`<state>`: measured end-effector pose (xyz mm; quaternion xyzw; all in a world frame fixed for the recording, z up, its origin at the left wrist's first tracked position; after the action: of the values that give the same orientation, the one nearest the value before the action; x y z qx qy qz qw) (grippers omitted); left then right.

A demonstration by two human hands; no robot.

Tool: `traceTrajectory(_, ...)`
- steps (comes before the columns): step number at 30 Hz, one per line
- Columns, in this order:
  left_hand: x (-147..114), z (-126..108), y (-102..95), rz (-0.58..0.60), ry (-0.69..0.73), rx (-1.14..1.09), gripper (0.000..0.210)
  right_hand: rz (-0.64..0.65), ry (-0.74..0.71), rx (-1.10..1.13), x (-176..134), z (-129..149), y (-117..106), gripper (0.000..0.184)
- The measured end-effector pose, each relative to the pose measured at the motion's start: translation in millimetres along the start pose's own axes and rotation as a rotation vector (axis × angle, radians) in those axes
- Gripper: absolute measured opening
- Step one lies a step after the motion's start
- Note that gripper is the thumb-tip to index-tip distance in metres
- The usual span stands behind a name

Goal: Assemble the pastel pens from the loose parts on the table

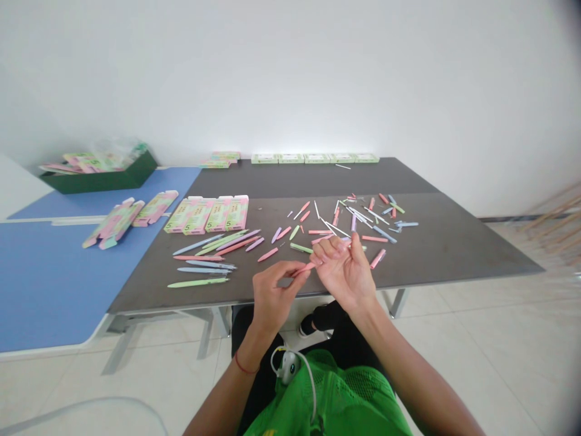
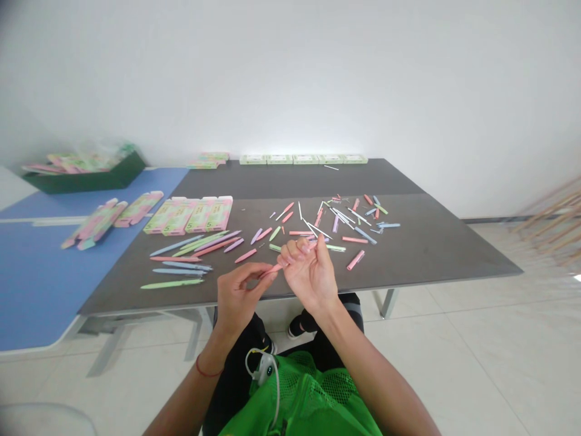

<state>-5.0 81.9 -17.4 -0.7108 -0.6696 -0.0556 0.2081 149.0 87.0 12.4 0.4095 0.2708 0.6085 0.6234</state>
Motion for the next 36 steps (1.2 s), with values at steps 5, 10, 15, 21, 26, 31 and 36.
traceTrajectory(5,-0.4,1.5,0.0,-0.004,0.009,0.005,0.008,0.005,0.001,-0.019,-2.4,0.3,2.1,0.055)
traceTrajectory(10,-0.6,1.5,0.0,0.001,0.002,0.009,0.007,-0.017,0.026,0.041,-3.2,-0.4,0.9,0.053)
traceTrajectory(15,-1.0,1.2,-0.3,-0.006,0.002,0.026,0.006,-0.024,0.025,0.116,-2.5,-1.5,0.0,0.051)
traceTrajectory(21,-1.5,1.4,0.1,0.006,-0.006,0.011,0.007,-0.025,0.053,0.130,-4.2,-0.3,3.8,0.058)
traceTrajectory(26,-0.3,-0.6,-0.8,0.000,0.009,0.041,0.007,-0.033,0.055,0.183,-5.7,0.4,4.2,0.057)
traceTrajectory(31,0.3,3.1,-5.7,-0.025,0.005,0.047,0.009,-0.009,0.072,0.119,-5.3,-2.8,-2.9,0.056)
traceTrajectory(36,-0.3,10.0,-15.1,-0.068,0.003,0.052,0.011,-0.030,0.018,-0.211,-2.0,-4.1,-16.6,0.068)
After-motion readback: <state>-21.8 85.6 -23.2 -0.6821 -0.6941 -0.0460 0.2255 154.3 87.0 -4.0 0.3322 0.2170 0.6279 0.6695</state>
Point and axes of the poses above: each hand's wrist, its own x-axis towards the middle knuckle, its own y-axis out of the palm, z = x × y, the point moved 4 cm from there along x, towards the middle knuckle, and after that the axes turned 8 degrees about -y, right-handed, at the moved point
